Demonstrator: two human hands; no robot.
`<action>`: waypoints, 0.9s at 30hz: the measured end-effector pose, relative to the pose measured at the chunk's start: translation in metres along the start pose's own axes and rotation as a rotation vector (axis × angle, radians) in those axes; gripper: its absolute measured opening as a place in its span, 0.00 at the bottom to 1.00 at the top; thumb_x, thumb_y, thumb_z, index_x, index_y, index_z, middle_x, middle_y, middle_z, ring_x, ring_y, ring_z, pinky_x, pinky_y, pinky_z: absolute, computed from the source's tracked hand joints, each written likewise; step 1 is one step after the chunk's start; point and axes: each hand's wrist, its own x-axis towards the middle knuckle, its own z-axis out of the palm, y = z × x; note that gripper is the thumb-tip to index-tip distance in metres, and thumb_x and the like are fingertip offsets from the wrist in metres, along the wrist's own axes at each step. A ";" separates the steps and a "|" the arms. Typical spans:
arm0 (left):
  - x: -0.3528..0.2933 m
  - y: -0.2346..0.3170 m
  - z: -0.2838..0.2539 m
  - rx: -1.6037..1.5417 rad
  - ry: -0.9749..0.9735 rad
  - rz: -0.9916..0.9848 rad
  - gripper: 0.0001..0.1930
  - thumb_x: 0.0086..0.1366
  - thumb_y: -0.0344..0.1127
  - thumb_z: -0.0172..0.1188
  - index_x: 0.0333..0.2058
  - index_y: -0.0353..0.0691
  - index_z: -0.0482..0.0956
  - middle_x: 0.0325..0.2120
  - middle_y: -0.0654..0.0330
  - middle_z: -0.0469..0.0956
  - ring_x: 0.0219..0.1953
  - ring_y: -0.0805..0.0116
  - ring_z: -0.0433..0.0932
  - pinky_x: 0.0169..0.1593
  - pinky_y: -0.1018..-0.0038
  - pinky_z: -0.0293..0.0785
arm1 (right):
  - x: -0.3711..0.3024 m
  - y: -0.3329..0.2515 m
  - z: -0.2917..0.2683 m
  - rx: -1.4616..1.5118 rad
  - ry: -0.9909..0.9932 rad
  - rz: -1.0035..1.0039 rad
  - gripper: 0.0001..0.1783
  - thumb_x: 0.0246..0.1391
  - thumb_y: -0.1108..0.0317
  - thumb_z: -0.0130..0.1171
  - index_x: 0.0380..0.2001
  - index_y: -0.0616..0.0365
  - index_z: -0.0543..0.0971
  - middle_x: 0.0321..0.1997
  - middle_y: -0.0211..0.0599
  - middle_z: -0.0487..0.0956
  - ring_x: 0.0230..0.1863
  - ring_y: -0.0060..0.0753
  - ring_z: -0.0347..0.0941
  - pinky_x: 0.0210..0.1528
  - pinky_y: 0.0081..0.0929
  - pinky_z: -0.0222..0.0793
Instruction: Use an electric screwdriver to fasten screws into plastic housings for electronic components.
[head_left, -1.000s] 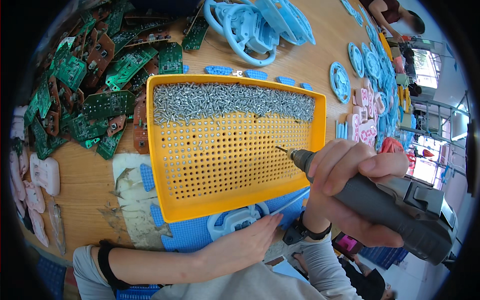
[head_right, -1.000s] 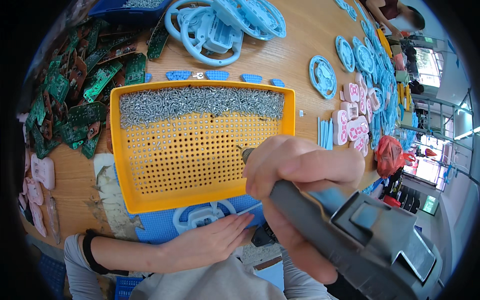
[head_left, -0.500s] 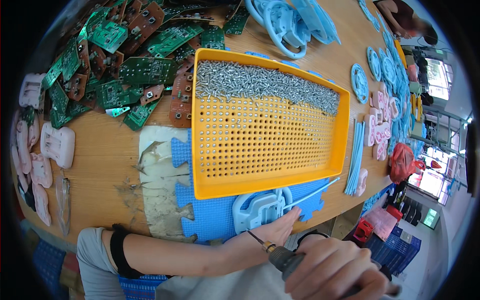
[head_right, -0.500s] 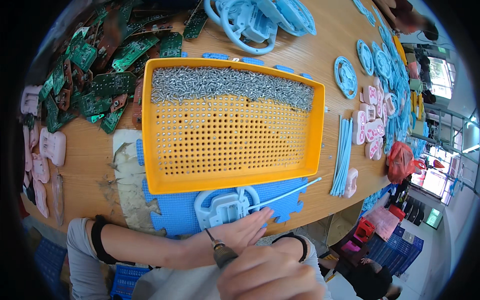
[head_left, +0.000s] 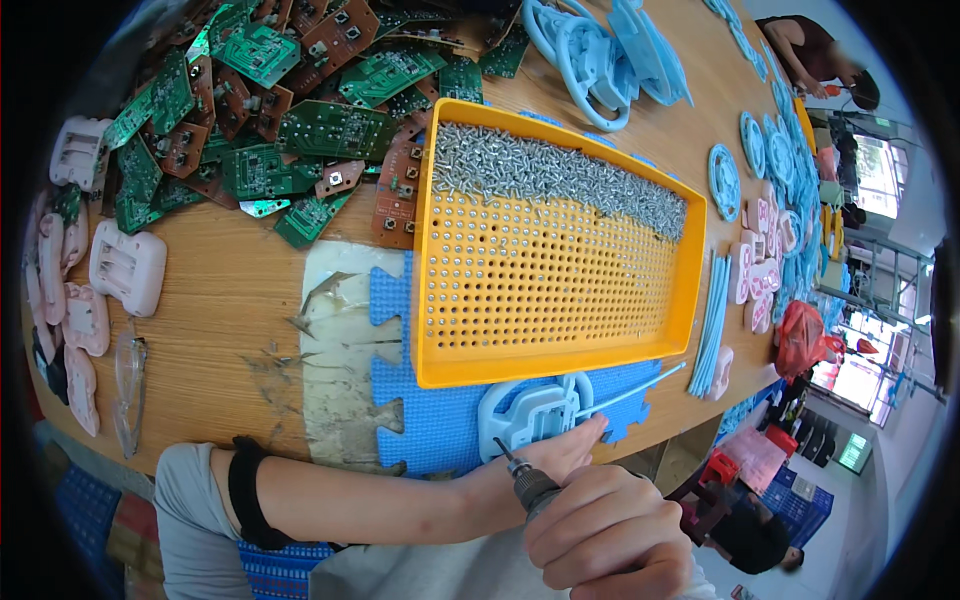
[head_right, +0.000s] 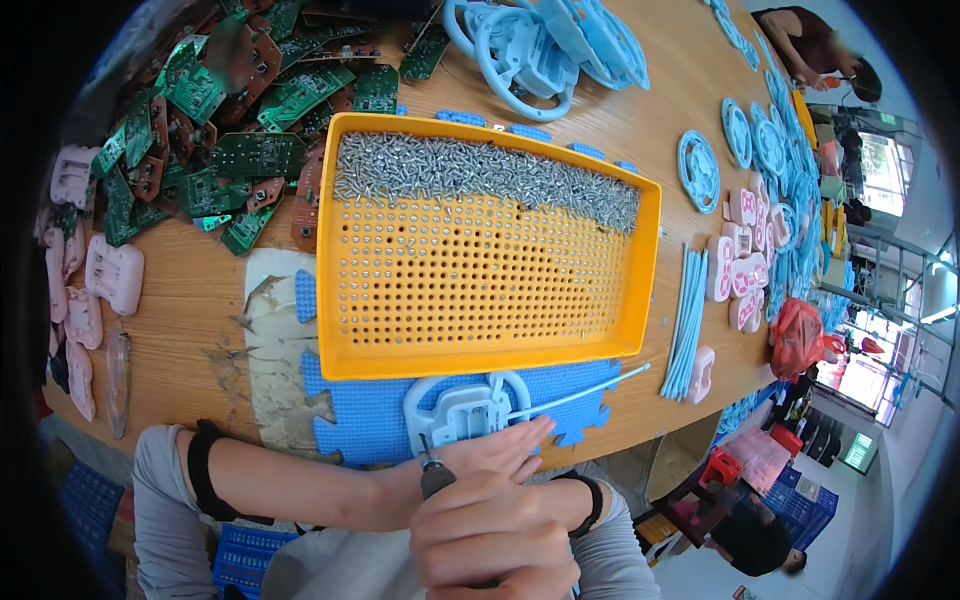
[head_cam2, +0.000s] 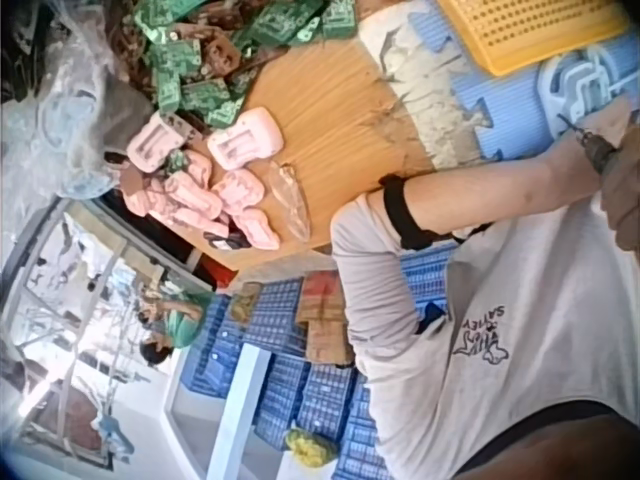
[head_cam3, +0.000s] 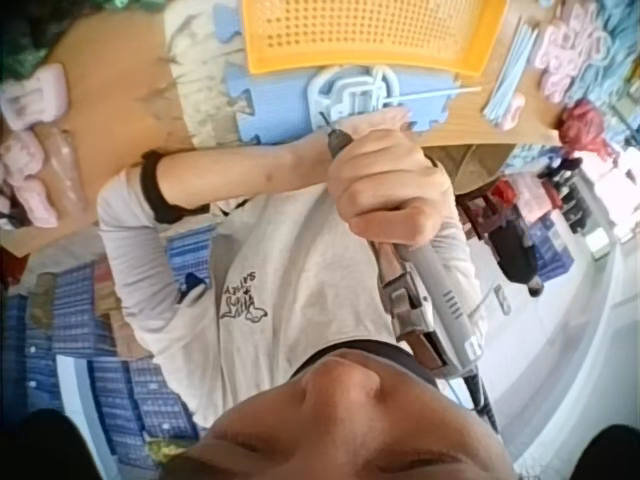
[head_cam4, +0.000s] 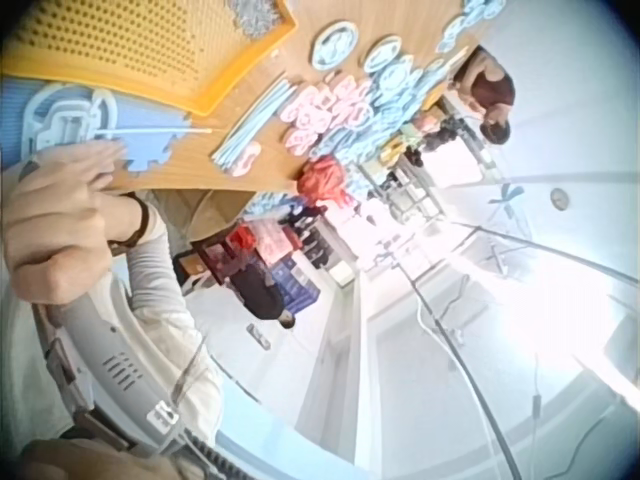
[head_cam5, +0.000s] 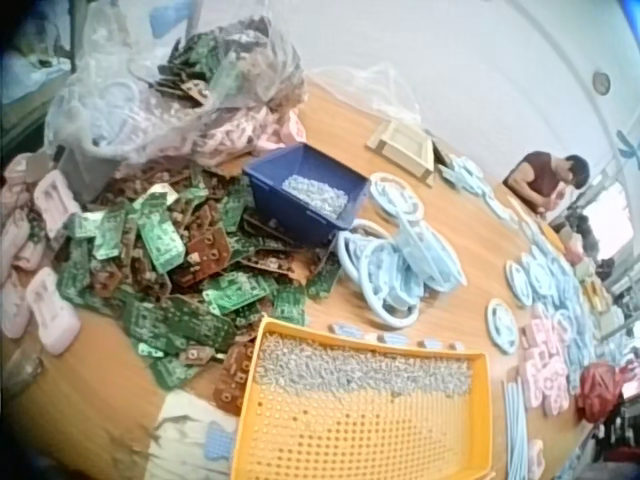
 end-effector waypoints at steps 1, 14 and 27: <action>0.000 0.005 0.007 0.000 0.003 0.001 0.21 0.65 0.32 0.44 0.51 0.24 0.72 0.51 0.47 0.74 0.57 0.52 0.69 0.67 0.61 0.56 | -0.001 0.004 0.001 0.020 0.024 -0.050 0.05 0.51 0.81 0.53 0.26 0.65 0.67 0.15 0.38 0.69 0.12 0.31 0.65 0.13 0.24 0.61; 0.002 0.001 0.000 -0.364 -0.105 -0.027 0.20 0.70 0.32 0.40 0.55 0.24 0.67 0.56 0.47 0.69 0.61 0.55 0.64 0.68 0.66 0.55 | 0.013 0.000 -0.021 0.207 -0.115 -0.160 0.09 0.54 0.77 0.53 0.20 0.66 0.73 0.15 0.37 0.69 0.11 0.28 0.62 0.13 0.22 0.56; 0.014 -0.022 -0.032 -0.013 -0.355 0.251 0.22 0.63 0.37 0.46 0.53 0.31 0.72 0.59 0.44 0.67 0.63 0.54 0.65 0.66 0.65 0.56 | -0.003 -0.013 -0.122 -0.378 0.365 -0.149 0.43 0.50 0.26 0.50 0.41 0.61 0.64 0.18 0.35 0.69 0.15 0.29 0.67 0.17 0.26 0.65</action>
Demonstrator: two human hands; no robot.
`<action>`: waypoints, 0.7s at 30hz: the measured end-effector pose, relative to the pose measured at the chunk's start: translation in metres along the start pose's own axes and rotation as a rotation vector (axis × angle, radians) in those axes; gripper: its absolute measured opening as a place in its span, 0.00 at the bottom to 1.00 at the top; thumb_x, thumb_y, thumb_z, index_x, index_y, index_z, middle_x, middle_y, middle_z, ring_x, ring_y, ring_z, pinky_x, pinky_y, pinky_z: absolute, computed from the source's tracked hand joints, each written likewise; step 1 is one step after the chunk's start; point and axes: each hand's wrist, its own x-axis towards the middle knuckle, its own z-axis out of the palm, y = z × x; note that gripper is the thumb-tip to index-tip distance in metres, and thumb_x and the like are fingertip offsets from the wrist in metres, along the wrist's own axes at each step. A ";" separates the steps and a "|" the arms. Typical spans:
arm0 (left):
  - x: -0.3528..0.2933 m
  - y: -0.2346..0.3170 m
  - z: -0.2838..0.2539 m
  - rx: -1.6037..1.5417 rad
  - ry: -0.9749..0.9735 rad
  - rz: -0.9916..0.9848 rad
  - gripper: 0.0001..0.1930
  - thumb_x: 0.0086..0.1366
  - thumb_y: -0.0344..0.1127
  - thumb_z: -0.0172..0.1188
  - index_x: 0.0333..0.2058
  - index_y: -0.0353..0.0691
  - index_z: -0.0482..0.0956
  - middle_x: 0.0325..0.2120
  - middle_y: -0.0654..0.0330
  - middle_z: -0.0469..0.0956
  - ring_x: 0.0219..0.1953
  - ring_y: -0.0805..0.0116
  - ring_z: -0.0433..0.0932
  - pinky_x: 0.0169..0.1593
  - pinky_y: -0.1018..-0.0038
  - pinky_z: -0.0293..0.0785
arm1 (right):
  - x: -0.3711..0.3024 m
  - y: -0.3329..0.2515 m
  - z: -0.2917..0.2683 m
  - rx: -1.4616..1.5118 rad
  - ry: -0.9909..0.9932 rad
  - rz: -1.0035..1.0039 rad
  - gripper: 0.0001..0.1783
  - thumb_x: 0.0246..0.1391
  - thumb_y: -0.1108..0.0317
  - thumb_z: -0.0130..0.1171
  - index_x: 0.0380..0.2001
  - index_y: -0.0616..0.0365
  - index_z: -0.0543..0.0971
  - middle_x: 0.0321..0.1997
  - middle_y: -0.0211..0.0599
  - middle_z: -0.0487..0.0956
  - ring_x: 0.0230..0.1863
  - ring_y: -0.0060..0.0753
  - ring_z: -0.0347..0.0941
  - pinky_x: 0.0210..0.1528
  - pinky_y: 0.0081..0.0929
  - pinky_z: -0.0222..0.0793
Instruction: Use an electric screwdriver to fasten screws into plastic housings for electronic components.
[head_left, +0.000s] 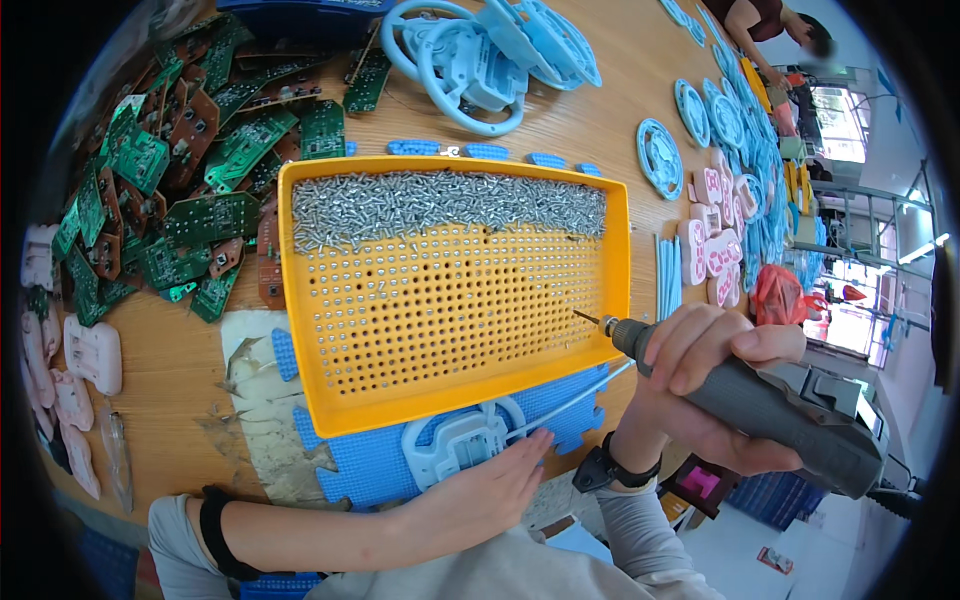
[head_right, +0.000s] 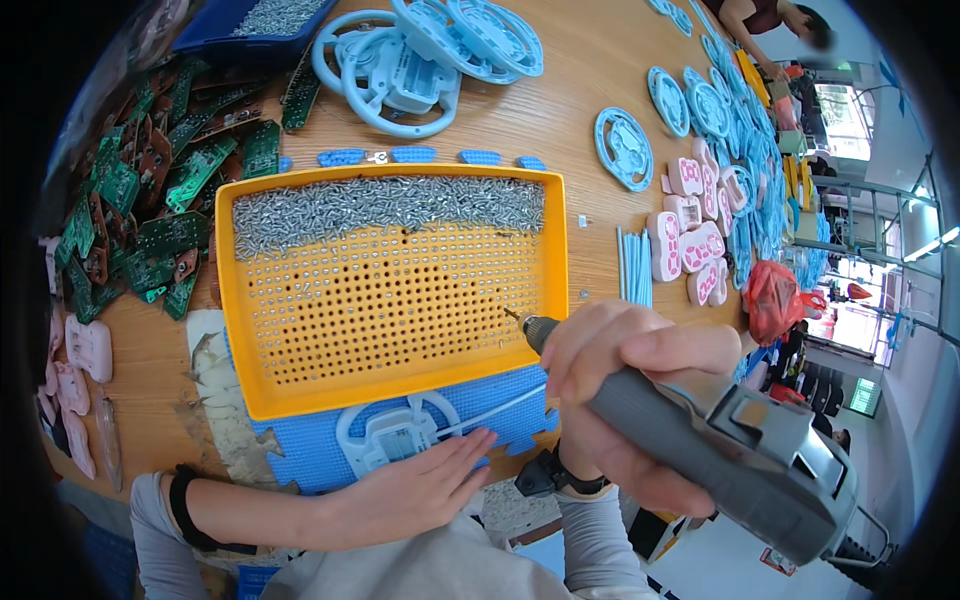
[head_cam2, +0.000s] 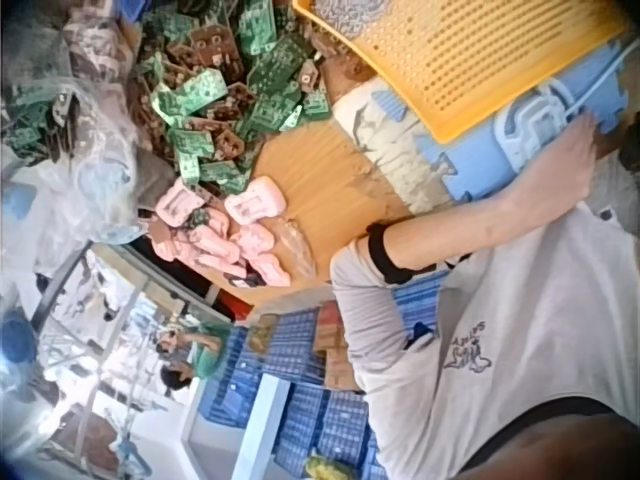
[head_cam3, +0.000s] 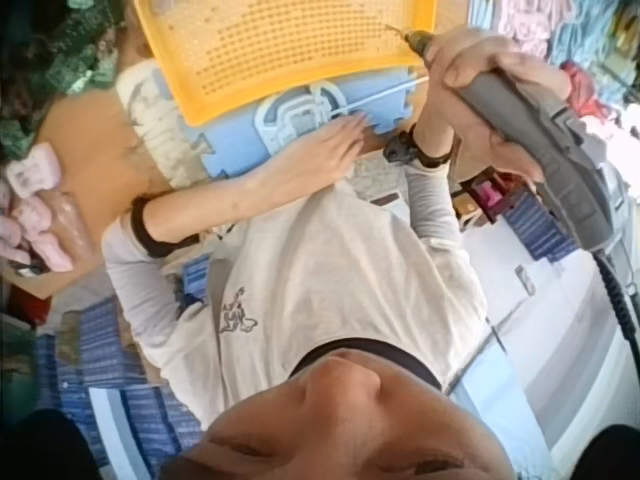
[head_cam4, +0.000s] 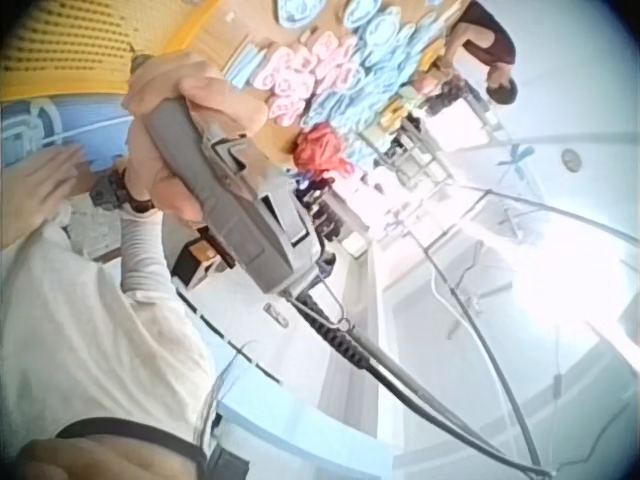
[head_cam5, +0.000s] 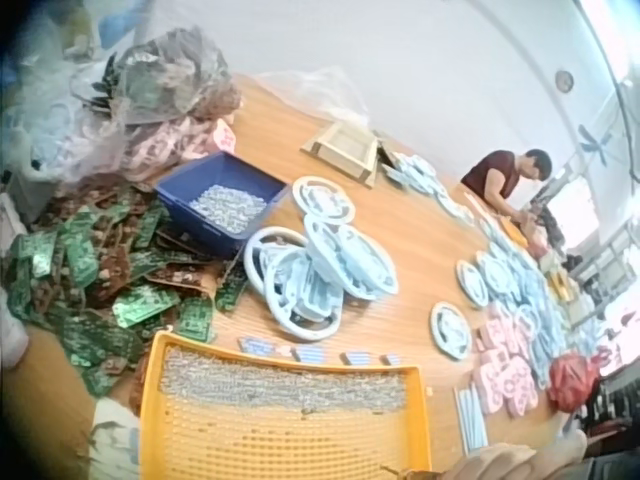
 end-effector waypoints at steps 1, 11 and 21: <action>0.000 0.001 0.002 0.024 -0.013 0.004 0.23 0.64 0.38 0.45 0.55 0.32 0.72 0.59 0.44 0.68 0.63 0.51 0.64 0.67 0.63 0.53 | -0.001 0.003 -0.001 -0.046 0.000 -0.010 0.42 0.51 0.25 0.47 0.41 0.60 0.65 0.16 0.32 0.68 0.13 0.26 0.64 0.16 0.23 0.63; 0.001 -0.005 -0.007 0.020 -0.023 0.003 0.22 0.61 0.36 0.47 0.53 0.33 0.73 0.59 0.45 0.68 0.62 0.54 0.66 0.66 0.66 0.56 | -0.008 0.013 -0.008 0.101 -0.005 0.001 0.48 0.44 0.25 0.55 0.44 0.64 0.62 0.21 0.39 0.71 0.18 0.33 0.67 0.21 0.30 0.65; -0.011 -0.038 -0.024 -0.248 -0.011 -0.111 0.25 0.58 0.41 0.55 0.54 0.40 0.72 0.60 0.52 0.66 0.63 0.55 0.63 0.67 0.59 0.53 | -0.005 -0.032 -0.004 -0.018 0.113 0.055 0.42 0.47 0.25 0.52 0.38 0.59 0.67 0.17 0.33 0.71 0.13 0.25 0.65 0.17 0.24 0.66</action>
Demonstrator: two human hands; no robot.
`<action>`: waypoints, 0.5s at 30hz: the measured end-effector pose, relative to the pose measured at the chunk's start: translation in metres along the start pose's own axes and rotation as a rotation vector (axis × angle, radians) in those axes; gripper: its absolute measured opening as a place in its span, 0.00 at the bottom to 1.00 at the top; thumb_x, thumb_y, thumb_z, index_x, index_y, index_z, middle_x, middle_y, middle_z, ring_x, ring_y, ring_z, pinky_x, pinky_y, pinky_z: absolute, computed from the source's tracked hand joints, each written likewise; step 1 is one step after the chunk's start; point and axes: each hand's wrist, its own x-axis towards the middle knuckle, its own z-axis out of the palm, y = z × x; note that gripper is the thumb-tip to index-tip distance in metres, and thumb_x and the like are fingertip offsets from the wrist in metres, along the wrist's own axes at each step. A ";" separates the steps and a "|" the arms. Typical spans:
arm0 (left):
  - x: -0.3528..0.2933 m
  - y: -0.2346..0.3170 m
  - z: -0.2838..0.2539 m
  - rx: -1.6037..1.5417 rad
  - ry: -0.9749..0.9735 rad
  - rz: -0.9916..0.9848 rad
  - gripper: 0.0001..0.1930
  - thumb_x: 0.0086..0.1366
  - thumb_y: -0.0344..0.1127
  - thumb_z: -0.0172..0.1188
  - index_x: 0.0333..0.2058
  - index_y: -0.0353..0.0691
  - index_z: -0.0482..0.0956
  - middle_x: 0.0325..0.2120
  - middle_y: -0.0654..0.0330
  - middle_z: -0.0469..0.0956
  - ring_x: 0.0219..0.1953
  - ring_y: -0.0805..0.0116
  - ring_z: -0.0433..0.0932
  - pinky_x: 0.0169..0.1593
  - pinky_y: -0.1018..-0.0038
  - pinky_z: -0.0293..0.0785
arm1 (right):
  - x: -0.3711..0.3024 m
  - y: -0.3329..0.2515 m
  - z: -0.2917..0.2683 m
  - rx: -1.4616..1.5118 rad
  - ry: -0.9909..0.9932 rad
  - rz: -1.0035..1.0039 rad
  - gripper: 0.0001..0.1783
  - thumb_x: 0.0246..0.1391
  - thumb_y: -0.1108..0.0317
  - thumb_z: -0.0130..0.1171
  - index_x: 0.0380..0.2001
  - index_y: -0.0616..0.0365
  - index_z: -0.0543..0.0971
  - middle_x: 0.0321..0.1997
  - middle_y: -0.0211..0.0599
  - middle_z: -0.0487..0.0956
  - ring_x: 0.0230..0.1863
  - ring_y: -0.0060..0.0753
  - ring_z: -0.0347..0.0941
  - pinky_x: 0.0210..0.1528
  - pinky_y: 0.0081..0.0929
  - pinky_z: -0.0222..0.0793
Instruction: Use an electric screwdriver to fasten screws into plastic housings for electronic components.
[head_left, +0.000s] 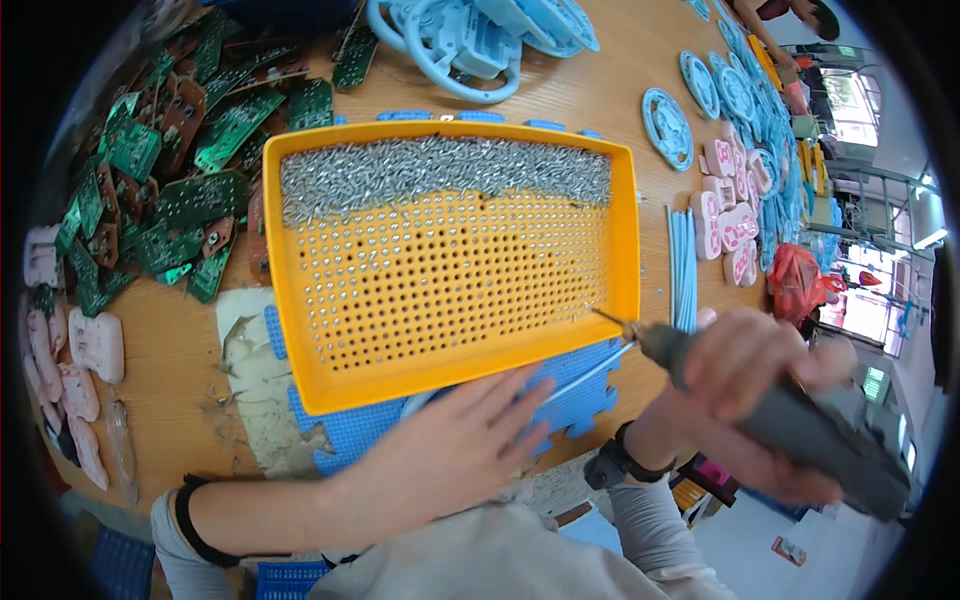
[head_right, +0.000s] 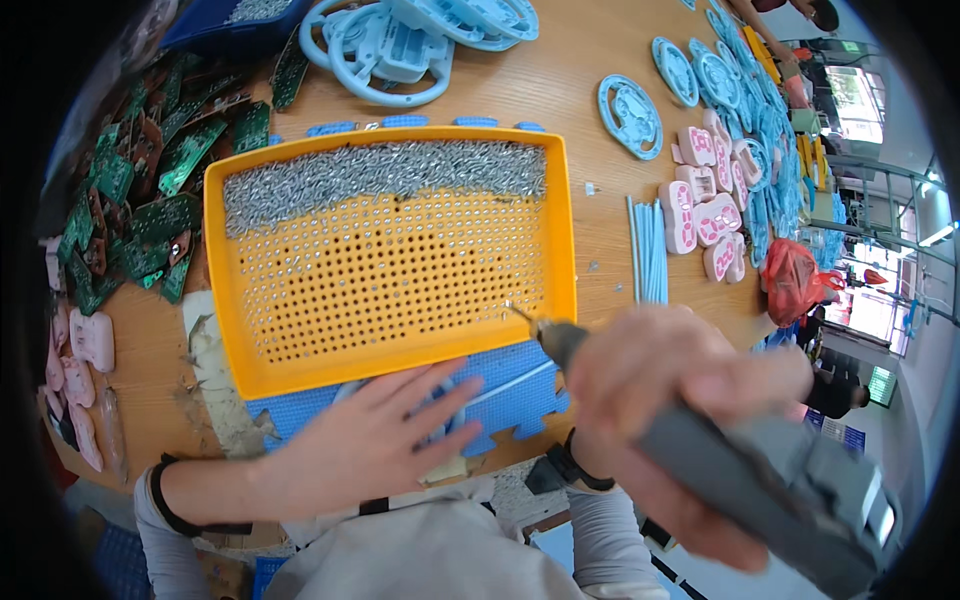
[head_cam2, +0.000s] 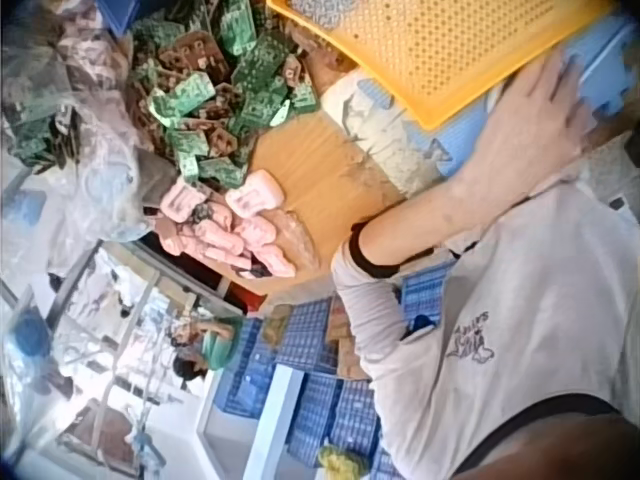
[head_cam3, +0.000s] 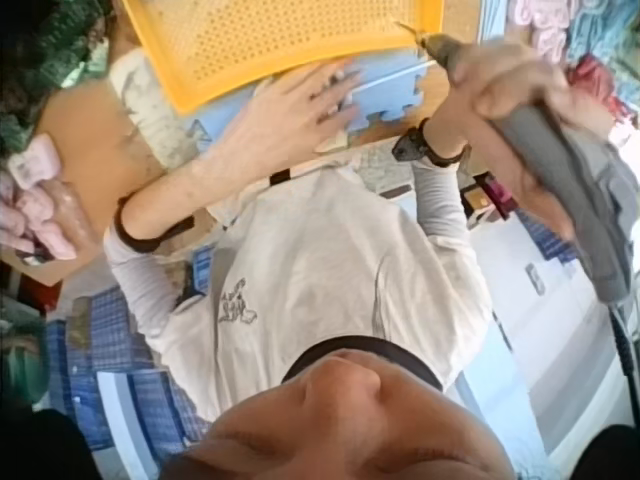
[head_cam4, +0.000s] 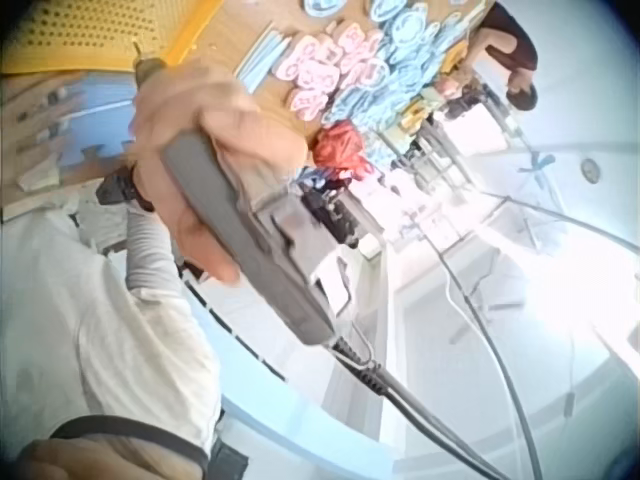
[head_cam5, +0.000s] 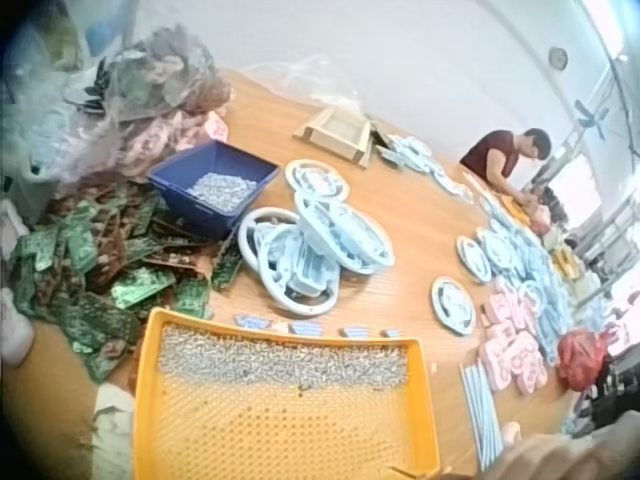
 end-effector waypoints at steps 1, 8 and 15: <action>-0.001 -0.005 0.003 -0.045 -0.011 -0.006 0.28 0.56 0.45 0.59 0.55 0.42 0.71 0.60 0.53 0.65 0.64 0.55 0.62 0.67 0.59 0.54 | 0.002 -0.020 0.001 0.080 -0.106 0.026 0.31 0.51 0.40 0.56 0.37 0.60 0.65 0.18 0.40 0.72 0.14 0.35 0.68 0.18 0.30 0.68; -0.006 -0.010 0.000 -0.095 -0.046 -0.015 0.39 0.45 0.53 0.70 0.56 0.43 0.70 0.58 0.56 0.66 0.63 0.56 0.60 0.65 0.61 0.56 | -0.030 -0.049 0.037 0.501 -0.526 0.213 0.05 0.57 0.76 0.52 0.33 0.61 0.66 0.18 0.43 0.74 0.16 0.36 0.71 0.20 0.30 0.73; -0.008 -0.009 0.009 -0.107 0.059 -0.025 0.39 0.41 0.49 0.72 0.54 0.43 0.72 0.57 0.56 0.67 0.63 0.56 0.61 0.65 0.61 0.58 | -0.071 -0.039 0.073 0.372 -0.354 0.133 0.04 0.52 0.81 0.52 0.29 0.66 0.67 0.15 0.40 0.70 0.13 0.33 0.66 0.16 0.27 0.65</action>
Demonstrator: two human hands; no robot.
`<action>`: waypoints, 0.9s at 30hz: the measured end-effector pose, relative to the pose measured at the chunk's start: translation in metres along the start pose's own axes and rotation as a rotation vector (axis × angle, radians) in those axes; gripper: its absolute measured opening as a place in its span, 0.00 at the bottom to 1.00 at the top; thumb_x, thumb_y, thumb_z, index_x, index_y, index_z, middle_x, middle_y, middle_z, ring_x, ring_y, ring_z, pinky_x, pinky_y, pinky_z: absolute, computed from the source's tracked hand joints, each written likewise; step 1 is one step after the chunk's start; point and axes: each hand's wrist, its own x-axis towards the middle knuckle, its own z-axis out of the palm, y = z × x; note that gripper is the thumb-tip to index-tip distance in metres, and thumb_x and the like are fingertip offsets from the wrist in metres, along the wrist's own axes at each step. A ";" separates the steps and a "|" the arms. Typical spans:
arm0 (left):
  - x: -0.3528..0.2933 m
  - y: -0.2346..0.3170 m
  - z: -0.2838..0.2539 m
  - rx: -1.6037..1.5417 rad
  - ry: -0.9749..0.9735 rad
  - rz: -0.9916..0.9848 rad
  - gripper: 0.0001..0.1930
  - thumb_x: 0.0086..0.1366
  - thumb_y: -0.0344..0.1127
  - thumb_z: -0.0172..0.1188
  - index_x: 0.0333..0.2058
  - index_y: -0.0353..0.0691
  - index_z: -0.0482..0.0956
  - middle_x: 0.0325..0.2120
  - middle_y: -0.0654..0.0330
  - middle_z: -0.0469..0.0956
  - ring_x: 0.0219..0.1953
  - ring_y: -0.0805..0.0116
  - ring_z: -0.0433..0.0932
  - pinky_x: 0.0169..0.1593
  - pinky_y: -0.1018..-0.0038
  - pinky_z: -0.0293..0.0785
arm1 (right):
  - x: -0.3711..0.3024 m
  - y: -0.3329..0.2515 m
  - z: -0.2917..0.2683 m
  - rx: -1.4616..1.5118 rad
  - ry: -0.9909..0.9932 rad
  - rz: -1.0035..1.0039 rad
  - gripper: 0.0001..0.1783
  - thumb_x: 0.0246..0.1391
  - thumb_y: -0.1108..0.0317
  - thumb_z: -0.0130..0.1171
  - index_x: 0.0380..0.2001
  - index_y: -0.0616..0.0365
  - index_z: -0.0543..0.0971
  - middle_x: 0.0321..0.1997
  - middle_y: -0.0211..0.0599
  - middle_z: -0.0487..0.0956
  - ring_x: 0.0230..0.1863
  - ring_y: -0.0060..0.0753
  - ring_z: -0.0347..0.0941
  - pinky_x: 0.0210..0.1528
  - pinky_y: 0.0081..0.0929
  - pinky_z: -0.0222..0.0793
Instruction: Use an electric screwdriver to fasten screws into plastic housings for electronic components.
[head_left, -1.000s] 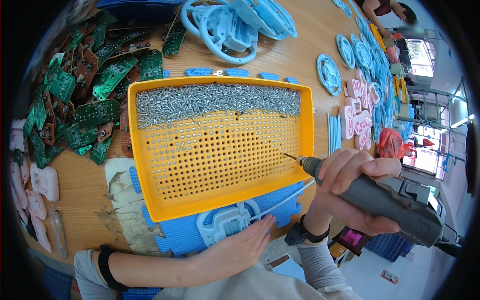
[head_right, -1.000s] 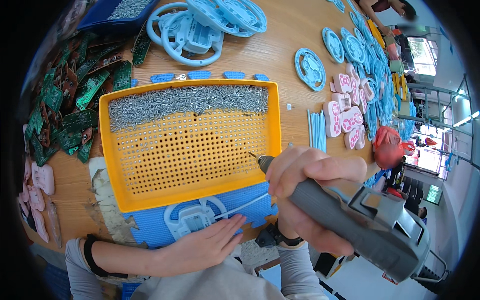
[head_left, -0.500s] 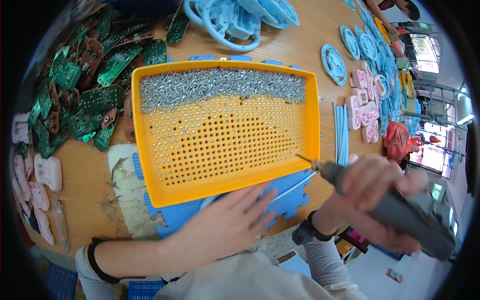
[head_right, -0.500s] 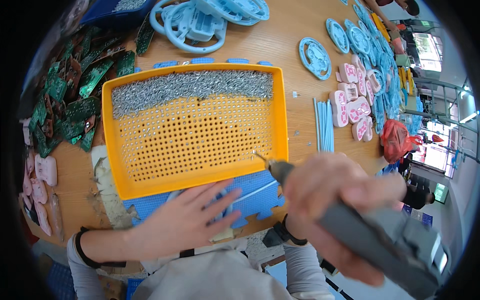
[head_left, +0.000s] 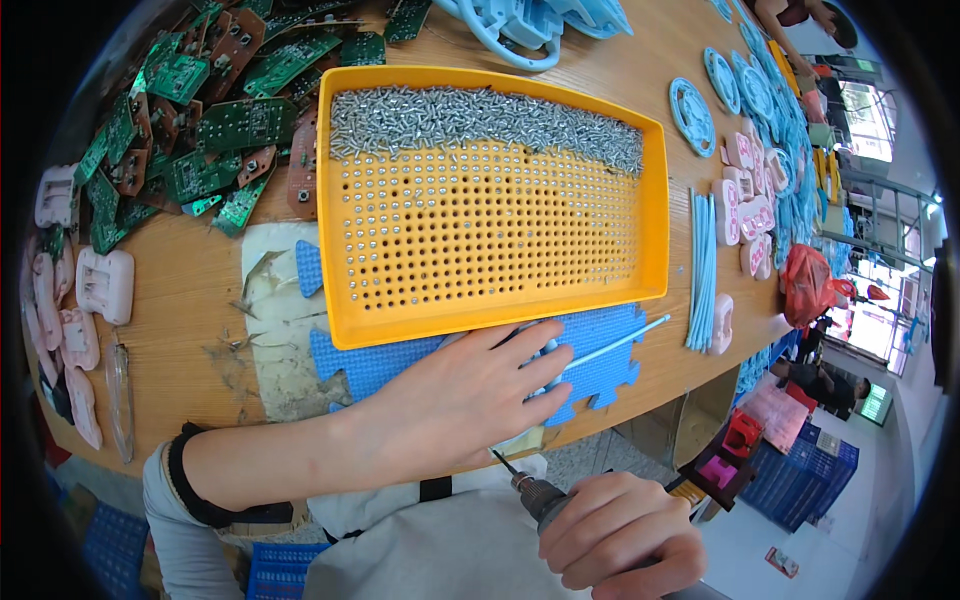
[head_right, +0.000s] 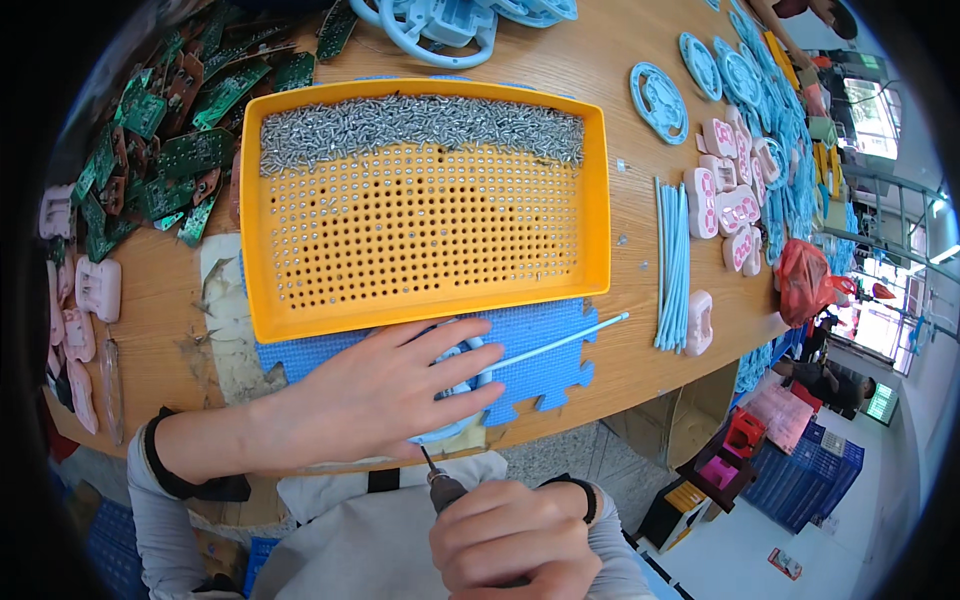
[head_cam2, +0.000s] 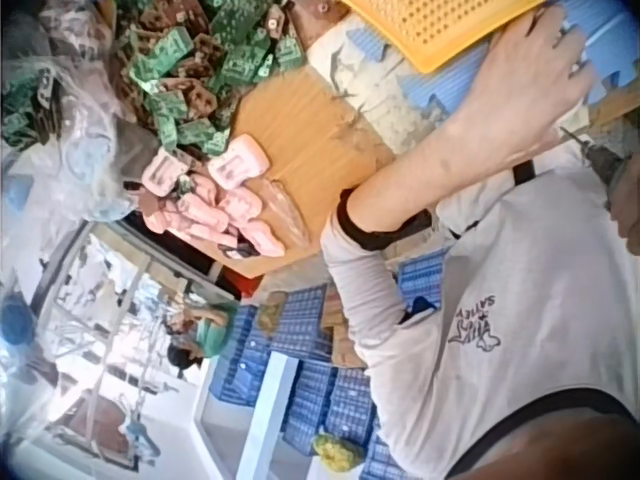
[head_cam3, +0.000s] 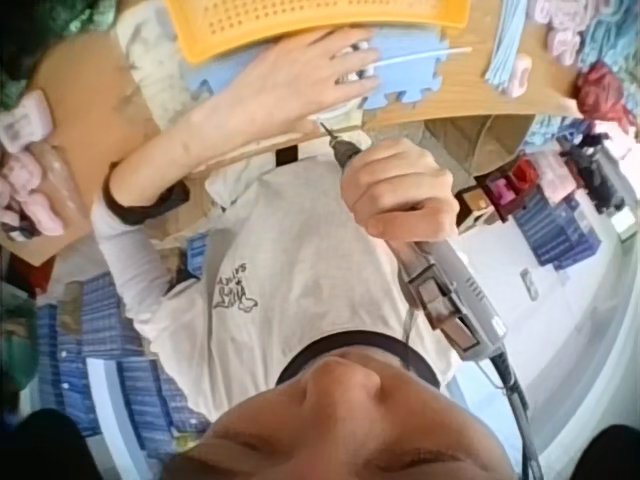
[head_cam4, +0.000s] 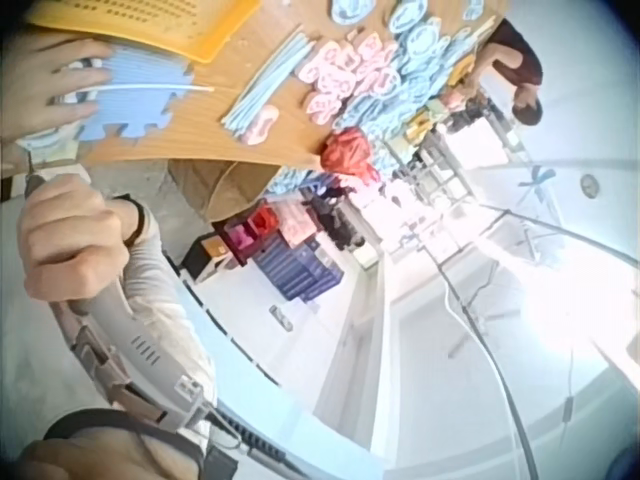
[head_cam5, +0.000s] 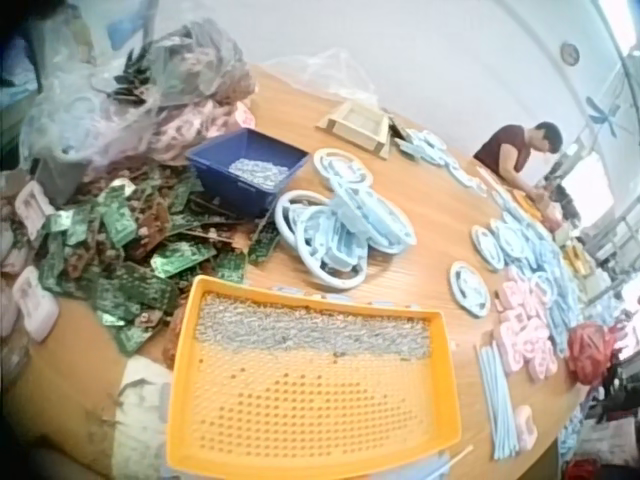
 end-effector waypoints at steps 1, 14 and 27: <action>-0.001 0.001 0.001 0.000 0.002 -0.003 0.39 0.41 0.49 0.72 0.54 0.43 0.72 0.57 0.56 0.67 0.63 0.56 0.61 0.65 0.61 0.58 | 0.000 0.001 0.001 0.001 -0.003 0.001 0.04 0.52 0.81 0.52 0.29 0.66 0.67 0.15 0.40 0.70 0.13 0.33 0.66 0.16 0.27 0.65; 0.001 0.002 0.004 -0.006 0.004 -0.013 0.40 0.37 0.47 0.73 0.52 0.41 0.73 0.56 0.57 0.68 0.62 0.56 0.62 0.64 0.62 0.58 | -0.002 0.013 -0.002 0.046 -0.171 -0.002 0.04 0.53 0.81 0.53 0.27 0.66 0.68 0.17 0.40 0.71 0.15 0.33 0.67 0.16 0.27 0.65; 0.001 -0.002 0.000 -0.097 -0.029 -0.033 0.42 0.39 0.49 0.73 0.54 0.41 0.71 0.57 0.56 0.66 0.62 0.55 0.60 0.65 0.59 0.57 | 0.028 0.023 -0.032 0.240 -0.302 -0.017 0.07 0.52 0.79 0.54 0.20 0.67 0.75 0.15 0.38 0.70 0.12 0.29 0.65 0.13 0.22 0.56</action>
